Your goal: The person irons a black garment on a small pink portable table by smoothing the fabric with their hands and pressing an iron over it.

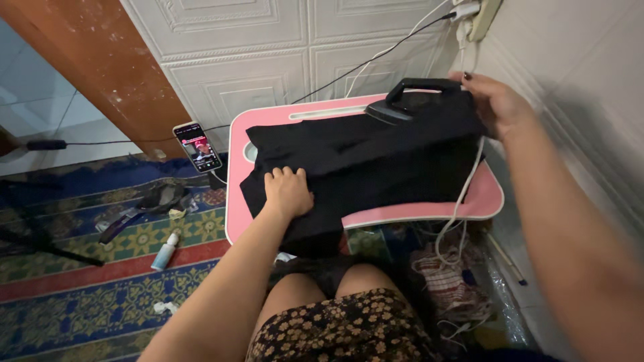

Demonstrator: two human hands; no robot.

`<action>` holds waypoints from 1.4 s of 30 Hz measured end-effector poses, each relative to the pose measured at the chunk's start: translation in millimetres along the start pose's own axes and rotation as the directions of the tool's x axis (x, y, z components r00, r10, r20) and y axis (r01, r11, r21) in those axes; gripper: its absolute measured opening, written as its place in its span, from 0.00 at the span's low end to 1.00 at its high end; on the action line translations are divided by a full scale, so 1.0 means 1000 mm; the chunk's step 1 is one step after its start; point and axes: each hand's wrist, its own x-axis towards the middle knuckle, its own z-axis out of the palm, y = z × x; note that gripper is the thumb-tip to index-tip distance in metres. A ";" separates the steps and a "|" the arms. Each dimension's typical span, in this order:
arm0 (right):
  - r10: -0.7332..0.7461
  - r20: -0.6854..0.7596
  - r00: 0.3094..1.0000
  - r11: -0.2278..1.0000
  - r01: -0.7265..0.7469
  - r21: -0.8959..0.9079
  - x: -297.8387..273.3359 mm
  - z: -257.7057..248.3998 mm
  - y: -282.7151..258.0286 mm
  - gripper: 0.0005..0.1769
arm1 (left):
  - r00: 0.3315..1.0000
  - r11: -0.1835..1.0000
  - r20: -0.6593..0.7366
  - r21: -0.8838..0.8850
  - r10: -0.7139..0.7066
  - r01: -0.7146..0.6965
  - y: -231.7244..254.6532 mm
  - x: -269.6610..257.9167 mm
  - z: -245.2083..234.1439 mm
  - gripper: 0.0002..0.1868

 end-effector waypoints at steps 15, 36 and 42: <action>-0.447 0.019 0.894 0.193 0.117 -0.974 0.105 0.000 0.031 0.19 | 0.996 0.994 -0.014 0.065 0.090 -0.088 -0.008 0.033 0.006 0.23; -0.241 0.016 0.970 -0.428 -0.092 -0.899 0.116 0.038 0.036 0.15 | 0.995 0.995 -0.058 0.065 0.075 -0.071 -0.001 0.038 0.008 0.21; -0.346 -0.038 0.938 -0.299 -0.148 -0.943 0.114 0.008 -0.005 0.19 | 0.997 0.999 -0.064 0.043 0.030 -0.028 0.002 0.031 -0.001 0.24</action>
